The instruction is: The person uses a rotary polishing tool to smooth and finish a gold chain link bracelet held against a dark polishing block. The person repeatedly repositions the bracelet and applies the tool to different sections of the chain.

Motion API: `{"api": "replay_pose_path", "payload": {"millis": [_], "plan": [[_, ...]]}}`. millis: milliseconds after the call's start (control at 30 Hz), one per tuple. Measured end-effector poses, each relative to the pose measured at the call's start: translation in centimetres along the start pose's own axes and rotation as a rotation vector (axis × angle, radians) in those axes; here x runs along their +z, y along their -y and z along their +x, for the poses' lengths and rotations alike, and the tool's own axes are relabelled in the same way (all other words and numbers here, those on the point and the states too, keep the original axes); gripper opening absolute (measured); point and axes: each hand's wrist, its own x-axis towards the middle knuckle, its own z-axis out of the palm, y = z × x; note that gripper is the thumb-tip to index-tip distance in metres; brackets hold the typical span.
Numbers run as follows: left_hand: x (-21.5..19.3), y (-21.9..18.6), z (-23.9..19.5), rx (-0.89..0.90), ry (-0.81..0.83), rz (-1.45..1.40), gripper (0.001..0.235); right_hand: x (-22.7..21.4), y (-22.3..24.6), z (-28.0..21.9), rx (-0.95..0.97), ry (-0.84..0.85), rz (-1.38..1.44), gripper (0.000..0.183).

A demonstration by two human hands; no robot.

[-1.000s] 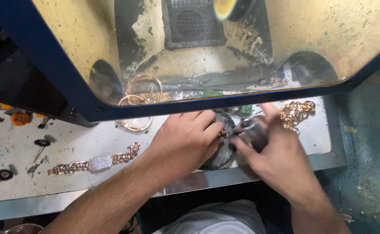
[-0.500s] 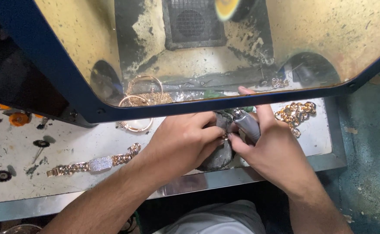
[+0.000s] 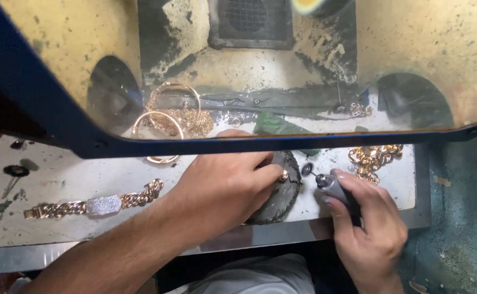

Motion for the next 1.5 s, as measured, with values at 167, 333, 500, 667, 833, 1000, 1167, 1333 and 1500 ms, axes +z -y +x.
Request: {"api": "replay_pose_path", "payload": {"millis": [167,333,500,667,833,1000,1167,1333,1500], "plan": [[0.1,0.6,0.0,-0.075,0.099,-0.034,0.014,0.6,-1.4,1.0,-0.119,-0.053,0.052,0.026],[0.9,0.4,-0.2,-0.085,0.078,0.012,0.012,0.7,-2.0,2.2,-0.208,-0.017,0.091,0.03],[1.0,0.4,-0.3,-0.066,0.041,0.021,0.018,0.9,-1.8,2.6,-0.209,0.022,0.171,0.033],[1.1,0.2,-0.2,-0.054,0.029,0.026,0.02,0.9,-2.0,2.4,-0.197,0.046,0.189,0.03],[1.2,0.0,-0.4,-0.069,0.029,0.046,0.021,1.0,-1.9,2.4,-0.218,0.035,0.2,0.029],[1.3,0.0,-0.3,-0.071,0.015,0.078,0.025,1.1,-2.3,2.2,-0.227,0.045,0.217,0.031],[1.0,0.5,-0.3,-0.089,0.086,-0.026,0.012,0.8,-2.1,2.1,-0.21,0.046,0.254,0.031],[1.0,1.1,-0.7,-0.078,0.158,-0.196,0.014,0.9,-2.4,1.6,-0.21,0.011,0.227,0.027],[0.9,0.7,-0.4,-0.154,0.192,-0.19,0.007,1.0,-2.8,1.6,-0.238,0.086,0.269,0.03]]}}
